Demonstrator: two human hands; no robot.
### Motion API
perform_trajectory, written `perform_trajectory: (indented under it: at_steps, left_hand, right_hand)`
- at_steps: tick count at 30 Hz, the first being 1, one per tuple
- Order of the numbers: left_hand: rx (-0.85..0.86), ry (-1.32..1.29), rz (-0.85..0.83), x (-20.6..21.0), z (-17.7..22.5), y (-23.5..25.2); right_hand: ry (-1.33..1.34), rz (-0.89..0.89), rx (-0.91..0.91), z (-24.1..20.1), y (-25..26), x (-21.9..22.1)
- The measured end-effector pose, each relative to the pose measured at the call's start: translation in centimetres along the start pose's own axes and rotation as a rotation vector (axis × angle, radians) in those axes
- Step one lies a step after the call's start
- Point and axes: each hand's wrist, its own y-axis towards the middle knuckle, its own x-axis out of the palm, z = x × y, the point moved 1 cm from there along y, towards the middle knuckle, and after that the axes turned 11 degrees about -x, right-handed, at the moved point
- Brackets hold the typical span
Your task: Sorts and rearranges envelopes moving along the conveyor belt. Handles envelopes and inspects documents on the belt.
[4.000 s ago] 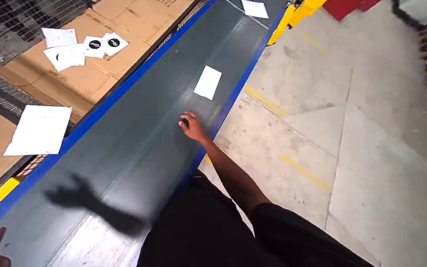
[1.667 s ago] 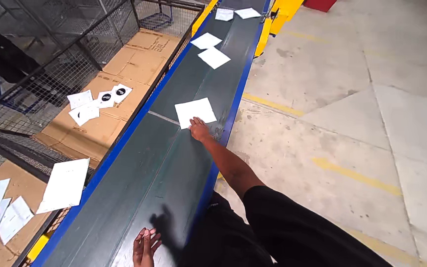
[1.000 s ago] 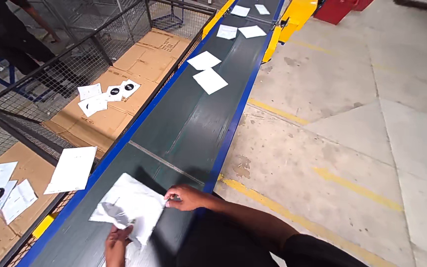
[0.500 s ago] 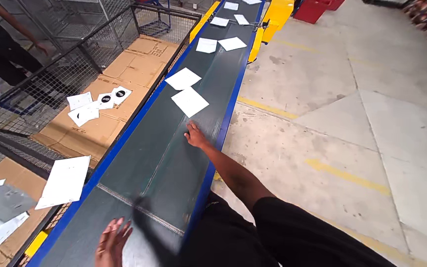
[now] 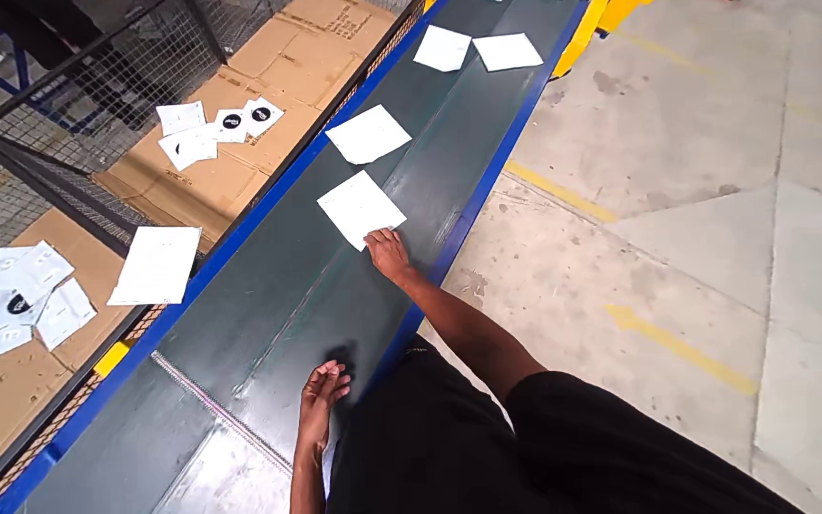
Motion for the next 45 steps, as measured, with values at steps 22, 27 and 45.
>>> perform_trajectory:
  at_steps: [22,27,45]
  left_hand:
    - [0.698,-0.399,0.587,-20.3,21.6,-6.0]
    - [0.378,-0.270,0.336,-9.8,14.2,-0.2]
    - [0.496,-0.088,0.665,-16.4,15.6,-2.9]
  right_hand:
    - [0.550,-0.159,-0.183,-9.2,-1.0,-4.9]
    - [0.301,-0.156,-0.084,-8.7,7.9,0.0]
    - [0.995,-0.478,-0.573,-19.0,-6.9,-6.4]
